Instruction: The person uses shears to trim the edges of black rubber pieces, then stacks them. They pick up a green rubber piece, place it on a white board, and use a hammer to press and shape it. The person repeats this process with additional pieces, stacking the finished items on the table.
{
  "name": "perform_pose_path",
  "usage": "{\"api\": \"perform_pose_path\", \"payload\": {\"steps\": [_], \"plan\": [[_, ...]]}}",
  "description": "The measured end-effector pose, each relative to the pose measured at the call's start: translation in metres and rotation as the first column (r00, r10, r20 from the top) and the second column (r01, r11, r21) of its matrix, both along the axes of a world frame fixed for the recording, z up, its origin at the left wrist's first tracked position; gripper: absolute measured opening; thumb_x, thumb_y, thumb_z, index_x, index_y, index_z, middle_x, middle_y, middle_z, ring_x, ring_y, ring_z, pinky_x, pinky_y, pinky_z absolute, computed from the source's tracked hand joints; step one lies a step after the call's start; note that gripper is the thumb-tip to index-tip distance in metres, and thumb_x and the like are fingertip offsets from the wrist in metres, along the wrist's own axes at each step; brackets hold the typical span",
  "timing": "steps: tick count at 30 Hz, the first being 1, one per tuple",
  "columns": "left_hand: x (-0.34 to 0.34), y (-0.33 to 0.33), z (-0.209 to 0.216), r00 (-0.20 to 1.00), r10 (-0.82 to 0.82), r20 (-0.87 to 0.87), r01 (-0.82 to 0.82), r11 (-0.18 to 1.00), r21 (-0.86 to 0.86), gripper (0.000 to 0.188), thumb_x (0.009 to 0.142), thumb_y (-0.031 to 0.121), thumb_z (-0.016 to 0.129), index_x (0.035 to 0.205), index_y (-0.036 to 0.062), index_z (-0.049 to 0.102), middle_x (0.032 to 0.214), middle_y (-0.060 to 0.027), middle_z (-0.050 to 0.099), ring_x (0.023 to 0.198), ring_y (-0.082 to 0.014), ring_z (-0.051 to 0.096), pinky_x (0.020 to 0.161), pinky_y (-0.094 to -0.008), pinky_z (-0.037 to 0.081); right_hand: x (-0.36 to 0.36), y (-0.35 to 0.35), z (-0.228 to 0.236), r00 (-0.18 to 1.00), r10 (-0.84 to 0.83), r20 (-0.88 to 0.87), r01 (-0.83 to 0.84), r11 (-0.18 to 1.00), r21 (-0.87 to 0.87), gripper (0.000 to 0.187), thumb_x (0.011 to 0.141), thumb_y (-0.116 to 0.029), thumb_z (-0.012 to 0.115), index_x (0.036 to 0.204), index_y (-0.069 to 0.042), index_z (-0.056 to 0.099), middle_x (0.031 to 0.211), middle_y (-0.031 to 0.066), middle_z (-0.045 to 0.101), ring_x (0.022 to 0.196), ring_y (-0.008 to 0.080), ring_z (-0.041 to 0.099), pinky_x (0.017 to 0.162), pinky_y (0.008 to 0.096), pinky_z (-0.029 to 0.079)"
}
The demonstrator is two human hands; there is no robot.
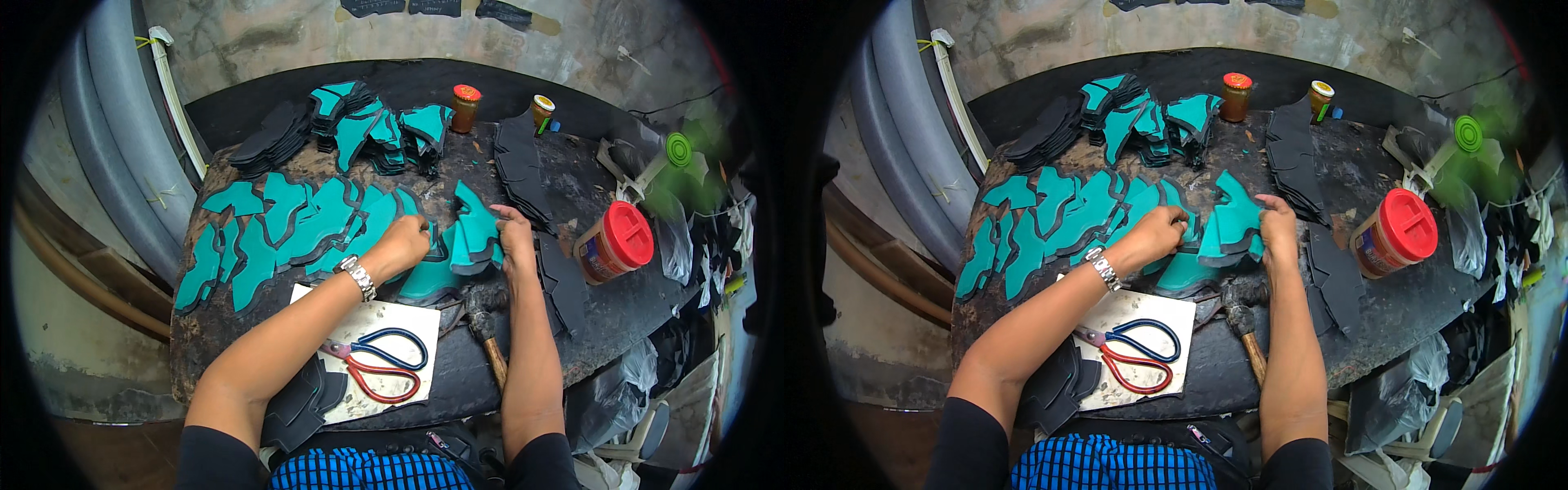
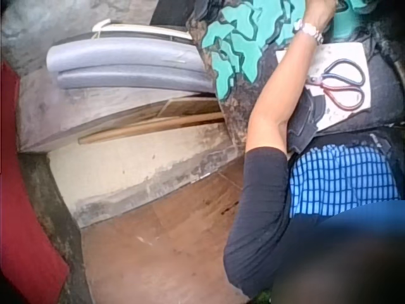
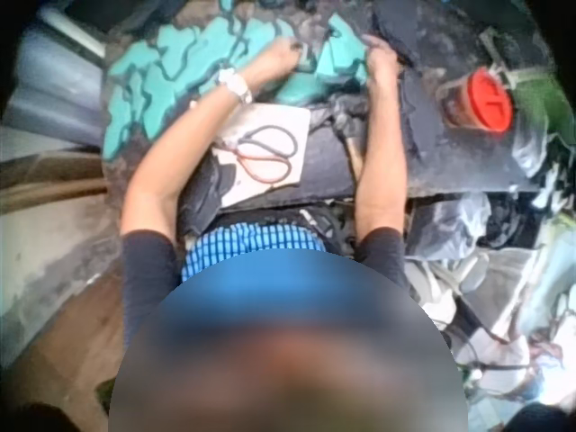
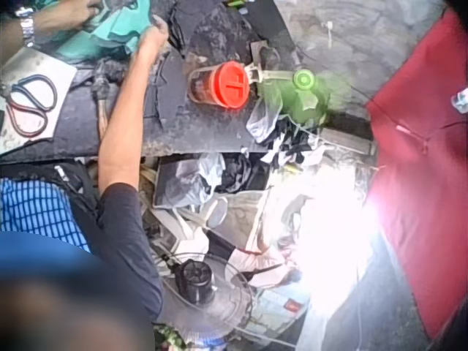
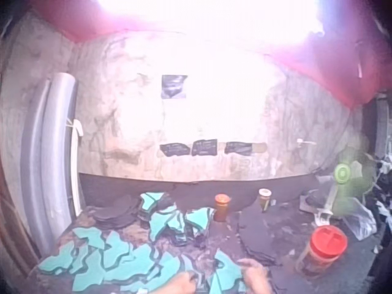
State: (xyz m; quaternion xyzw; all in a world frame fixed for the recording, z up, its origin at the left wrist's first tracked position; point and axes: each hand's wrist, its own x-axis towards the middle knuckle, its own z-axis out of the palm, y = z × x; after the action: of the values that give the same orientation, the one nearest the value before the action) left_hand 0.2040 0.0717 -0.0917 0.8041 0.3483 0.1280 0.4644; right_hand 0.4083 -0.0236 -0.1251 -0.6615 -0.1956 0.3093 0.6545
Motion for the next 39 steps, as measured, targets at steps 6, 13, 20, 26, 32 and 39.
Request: {"api": "perform_pose_path", "payload": {"steps": [6, 13, 20, 26, 32, 39], "plan": [[0.017, 0.006, -0.003, 0.986, 0.122, 0.115, -0.058, 0.894, -0.444, 0.045, 0.099, 0.032, 0.058, 0.126, -0.0045, 0.060, 0.088, -0.0072, 0.062, 0.072, -0.0132, 0.057, 0.070, -0.0283, 0.052, -0.025, 0.000, 0.018, 0.700, 0.262, 0.665, 0.142, 0.860, -0.489, 0.028, 0.081, -0.016, 0.057, 0.103, -0.001, 0.064, 0.091, 0.0229, 0.070, 0.090, 0.0402, 0.067, 0.081, 0.0493, 0.051], [0.031, -0.004, 0.005, 0.999, 0.028, -0.027, -0.032, 0.989, -0.142, 0.055, 0.087, 0.031, 0.073, 0.119, -0.0111, 0.058, 0.113, -0.0238, 0.067, 0.105, -0.0313, 0.066, 0.092, -0.0369, 0.051, -0.032, -0.009, 0.033, 0.543, 0.171, 0.822, 0.393, 0.813, -0.429, 0.028, 0.088, -0.024, 0.054, 0.105, -0.004, 0.065, 0.099, 0.0273, 0.069, 0.097, 0.0454, 0.065, 0.085, 0.0532, 0.050], [0.034, -0.008, 0.001, 0.996, 0.041, 0.076, -0.016, 0.950, -0.312, 0.089, 0.075, 0.017, 0.084, 0.146, -0.0053, 0.034, 0.127, -0.0276, 0.055, 0.111, -0.0302, 0.060, 0.092, -0.0356, 0.052, -0.011, -0.014, 0.019, 0.655, 0.069, 0.753, 0.391, 0.822, -0.415, 0.028, 0.093, -0.023, 0.051, 0.099, -0.003, 0.069, 0.099, 0.0275, 0.069, 0.096, 0.0464, 0.065, 0.085, 0.0534, 0.050], [0.035, -0.021, 0.000, 0.881, 0.072, 0.467, 0.086, 0.948, -0.308, 0.098, 0.075, 0.002, 0.079, 0.156, 0.0118, 0.025, 0.150, -0.0232, 0.041, 0.134, -0.0376, 0.047, 0.103, -0.0418, 0.048, 0.015, -0.014, -0.003, 0.672, 0.007, 0.741, 0.332, 0.891, -0.309, 0.043, 0.098, -0.034, 0.044, 0.104, 0.001, 0.068, 0.102, 0.0293, 0.067, 0.096, 0.0489, 0.063, 0.082, 0.0532, 0.048], [-0.019, 0.007, 0.049, 0.628, 0.248, 0.738, -0.022, 0.953, -0.301, 0.098, 0.081, 0.002, 0.076, 0.159, 0.0149, 0.018, 0.138, -0.0255, 0.052, 0.128, -0.0303, 0.050, 0.106, -0.0378, 0.043, 0.038, -0.013, -0.019, 0.779, 0.022, 0.627, 0.229, 0.921, -0.317, 0.043, 0.098, -0.035, 0.049, 0.090, 0.003, 0.065, 0.066, 0.0149, 0.064, 0.063, 0.0281, 0.063, 0.064, 0.0410, 0.045], [-0.236, 0.074, 0.091, 0.776, 0.240, 0.583, -0.124, 0.965, -0.232, 0.087, 0.083, 0.009, 0.077, 0.156, 0.0116, 0.029, 0.142, -0.0204, 0.049, 0.126, -0.0250, 0.053, 0.108, -0.0358, 0.044, 0.023, -0.009, -0.015, 0.554, 0.150, 0.819, 0.357, 0.846, -0.396, 0.029, 0.094, -0.032, 0.054, 0.101, -0.006, 0.064, 0.094, 0.0223, 0.069, 0.091, 0.0431, 0.065, 0.078, 0.0486, 0.049]]}}
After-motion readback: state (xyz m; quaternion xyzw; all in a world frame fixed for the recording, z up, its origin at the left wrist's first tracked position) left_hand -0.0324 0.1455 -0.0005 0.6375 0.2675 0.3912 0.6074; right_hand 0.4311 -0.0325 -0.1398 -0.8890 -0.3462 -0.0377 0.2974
